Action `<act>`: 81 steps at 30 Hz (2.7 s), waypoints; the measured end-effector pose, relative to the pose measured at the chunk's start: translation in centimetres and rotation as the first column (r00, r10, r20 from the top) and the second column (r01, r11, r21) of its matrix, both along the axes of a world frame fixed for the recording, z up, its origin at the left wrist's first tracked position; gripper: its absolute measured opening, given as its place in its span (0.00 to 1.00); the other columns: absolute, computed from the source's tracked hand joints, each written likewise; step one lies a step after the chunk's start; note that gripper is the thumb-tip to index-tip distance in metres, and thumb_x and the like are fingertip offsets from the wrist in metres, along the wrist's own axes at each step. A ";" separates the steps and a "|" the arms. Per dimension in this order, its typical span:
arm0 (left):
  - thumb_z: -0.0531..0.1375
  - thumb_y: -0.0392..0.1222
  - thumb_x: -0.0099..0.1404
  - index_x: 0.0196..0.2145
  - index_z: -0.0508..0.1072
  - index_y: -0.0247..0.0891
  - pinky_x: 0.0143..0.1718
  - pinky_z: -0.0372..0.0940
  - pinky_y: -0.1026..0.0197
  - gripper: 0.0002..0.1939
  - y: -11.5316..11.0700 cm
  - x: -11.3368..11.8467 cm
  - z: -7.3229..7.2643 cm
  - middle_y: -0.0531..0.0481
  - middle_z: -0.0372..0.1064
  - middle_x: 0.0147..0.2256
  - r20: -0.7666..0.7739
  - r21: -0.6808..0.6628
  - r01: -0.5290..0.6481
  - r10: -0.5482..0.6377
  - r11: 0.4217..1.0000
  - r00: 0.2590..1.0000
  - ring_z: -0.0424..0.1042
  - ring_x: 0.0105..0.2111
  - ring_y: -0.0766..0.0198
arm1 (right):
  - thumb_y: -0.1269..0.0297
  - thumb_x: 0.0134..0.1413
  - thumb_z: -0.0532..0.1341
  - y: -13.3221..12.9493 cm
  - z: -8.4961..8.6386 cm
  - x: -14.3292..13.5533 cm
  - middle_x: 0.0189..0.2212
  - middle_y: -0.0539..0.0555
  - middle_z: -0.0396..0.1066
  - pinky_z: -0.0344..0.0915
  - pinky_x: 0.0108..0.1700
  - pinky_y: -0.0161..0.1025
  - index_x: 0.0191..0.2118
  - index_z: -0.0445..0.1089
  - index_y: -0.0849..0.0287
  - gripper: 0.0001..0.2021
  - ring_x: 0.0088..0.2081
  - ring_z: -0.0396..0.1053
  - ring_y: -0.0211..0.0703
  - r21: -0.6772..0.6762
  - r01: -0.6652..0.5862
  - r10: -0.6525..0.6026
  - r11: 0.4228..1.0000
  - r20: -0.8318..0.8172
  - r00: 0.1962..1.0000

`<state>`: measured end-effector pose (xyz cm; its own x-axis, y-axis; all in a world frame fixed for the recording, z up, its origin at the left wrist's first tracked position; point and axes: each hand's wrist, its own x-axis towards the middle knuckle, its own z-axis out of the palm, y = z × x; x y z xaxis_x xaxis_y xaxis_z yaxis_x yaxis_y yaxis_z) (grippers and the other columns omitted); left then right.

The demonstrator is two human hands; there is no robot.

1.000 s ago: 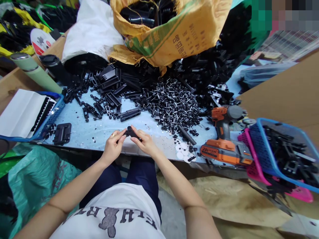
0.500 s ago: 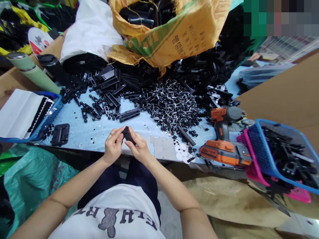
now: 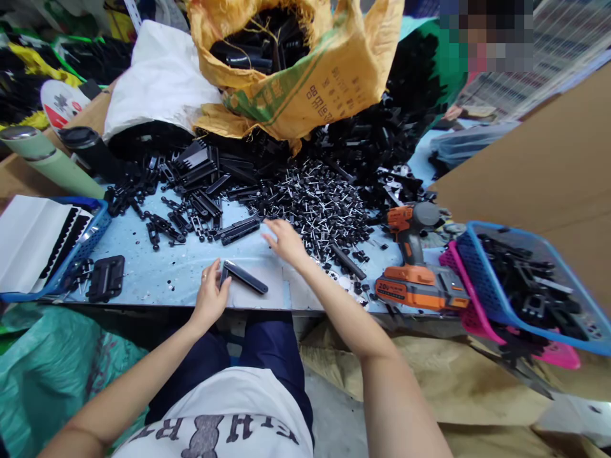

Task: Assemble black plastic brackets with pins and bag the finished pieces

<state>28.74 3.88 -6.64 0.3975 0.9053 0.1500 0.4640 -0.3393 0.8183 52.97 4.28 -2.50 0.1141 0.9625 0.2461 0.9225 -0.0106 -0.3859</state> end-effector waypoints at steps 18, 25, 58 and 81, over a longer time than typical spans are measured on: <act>0.51 0.26 0.62 0.50 0.66 0.40 0.52 0.56 0.46 0.21 3.5 0.9 1.3 0.45 0.70 0.38 -0.593 0.342 0.740 -0.477 0.579 0.648 0.68 0.41 0.59 | 0.63 0.57 0.55 11.0 5.6 23.3 0.46 0.66 0.67 0.57 0.49 0.51 0.53 0.63 0.65 0.19 0.47 0.64 0.52 -0.194 0.718 -0.677 0.669 0.240 0.696; 0.50 0.32 0.65 0.49 0.66 0.36 0.41 0.61 0.53 0.15 3.1 -0.1 2.5 0.45 0.68 0.34 -0.613 0.416 0.677 -0.363 0.607 0.702 0.66 0.35 0.59 | 0.62 0.54 0.58 8.9 6.4 22.2 0.42 0.65 0.69 0.62 0.44 0.45 0.48 0.66 0.67 0.18 0.43 0.67 0.51 -0.069 0.694 -0.681 0.717 0.145 0.718; 0.57 0.58 0.59 0.42 0.64 0.38 0.38 0.65 0.57 0.22 2.0 0.9 0.6 0.45 0.70 0.37 -0.380 0.371 0.543 -0.411 0.753 0.829 0.71 0.39 0.56 | 0.53 0.64 0.45 -9.7 3.0 -5.6 0.35 0.59 0.67 0.49 0.34 0.39 0.44 0.65 0.59 0.18 0.37 0.65 0.45 -0.376 -0.135 0.294 0.917 0.409 0.864; 0.49 0.26 0.62 0.34 0.71 0.29 0.41 0.60 0.53 0.11 11.5 20.6 3.1 0.36 0.70 0.38 -0.627 0.400 0.628 -0.300 0.668 0.719 0.67 0.42 0.53 | 0.52 0.58 0.55 -12.4 -3.5 0.7 0.38 0.56 0.70 0.60 0.43 0.42 0.46 0.69 0.57 0.17 0.41 0.66 0.44 -0.121 -0.192 0.207 0.974 0.136 0.969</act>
<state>49.39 15.36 -3.55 0.8988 0.3827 0.2135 0.3646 -0.9234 0.1203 53.65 -8.14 -5.97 -0.1126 0.9836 0.1410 0.9564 0.1457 -0.2531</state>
